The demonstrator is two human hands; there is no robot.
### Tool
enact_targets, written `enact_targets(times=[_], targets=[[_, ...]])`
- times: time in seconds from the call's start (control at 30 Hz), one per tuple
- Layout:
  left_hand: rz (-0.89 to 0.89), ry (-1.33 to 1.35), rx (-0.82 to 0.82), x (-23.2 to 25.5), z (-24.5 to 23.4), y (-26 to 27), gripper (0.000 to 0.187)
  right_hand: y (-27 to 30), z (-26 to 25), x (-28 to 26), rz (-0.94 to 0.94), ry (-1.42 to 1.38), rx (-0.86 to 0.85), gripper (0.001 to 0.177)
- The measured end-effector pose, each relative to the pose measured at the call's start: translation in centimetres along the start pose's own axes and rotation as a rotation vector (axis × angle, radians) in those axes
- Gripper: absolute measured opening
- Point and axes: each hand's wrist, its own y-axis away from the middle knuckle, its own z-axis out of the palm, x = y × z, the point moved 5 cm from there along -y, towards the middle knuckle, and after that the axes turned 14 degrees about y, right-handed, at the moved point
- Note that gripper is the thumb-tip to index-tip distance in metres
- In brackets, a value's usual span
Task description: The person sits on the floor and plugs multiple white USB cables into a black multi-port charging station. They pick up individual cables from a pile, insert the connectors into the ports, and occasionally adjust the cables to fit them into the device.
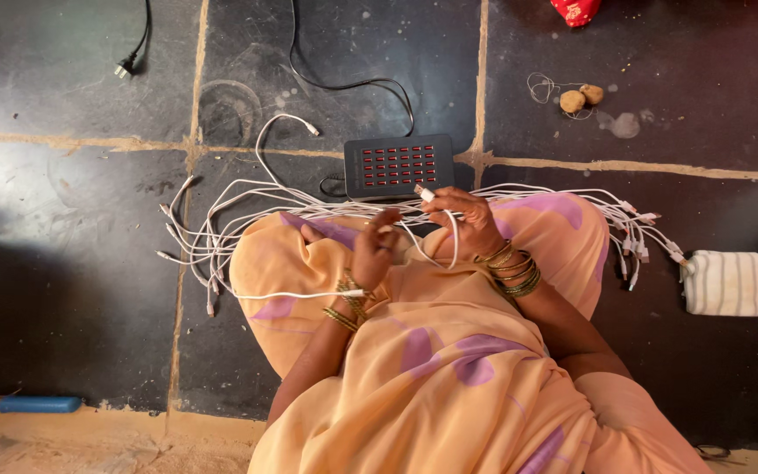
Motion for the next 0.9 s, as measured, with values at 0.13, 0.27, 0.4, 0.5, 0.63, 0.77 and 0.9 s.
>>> enact_targets(times=[0.13, 0.27, 0.4, 0.5, 0.63, 0.77, 0.9], targets=[[0.172, -0.234, -0.204, 2.5, 3.8, 0.9, 0.05, 0.3, 0.8, -0.1, -0.055, 0.196, 0.129, 0.024], [0.187, -0.132, -0.538, 3.2, 5.4, 2.1, 0.069, 0.2, 0.9, -0.9, -0.1, 0.439, 0.139, 0.029], [-0.287, 0.527, -0.621, 0.0, 6.2, 2.2, 0.061, -1.1, 0.6, -5.1, -0.293, 0.68, 0.195, 0.035], [-0.279, 0.508, -0.566, -1.9, 5.3, 1.9, 0.029, -1.6, -0.4, -6.6, -0.428, 0.788, 0.236, 0.034], [-0.212, 0.08, -0.369, -2.7, 3.0, 0.1, 0.011, -1.5, -0.8, -1.5, -0.279, 0.769, 0.092, 0.013], [0.289, -0.353, -0.135, 2.1, -1.2, -4.8, 0.01, -0.9, -1.1, 5.6, 0.13, 0.378, 0.038, 0.011], [0.39, -0.794, 0.115, 5.4, -3.4, -8.3, 0.006, -1.5, -0.6, 11.7, 0.591, -0.08, 0.07, 0.012]])
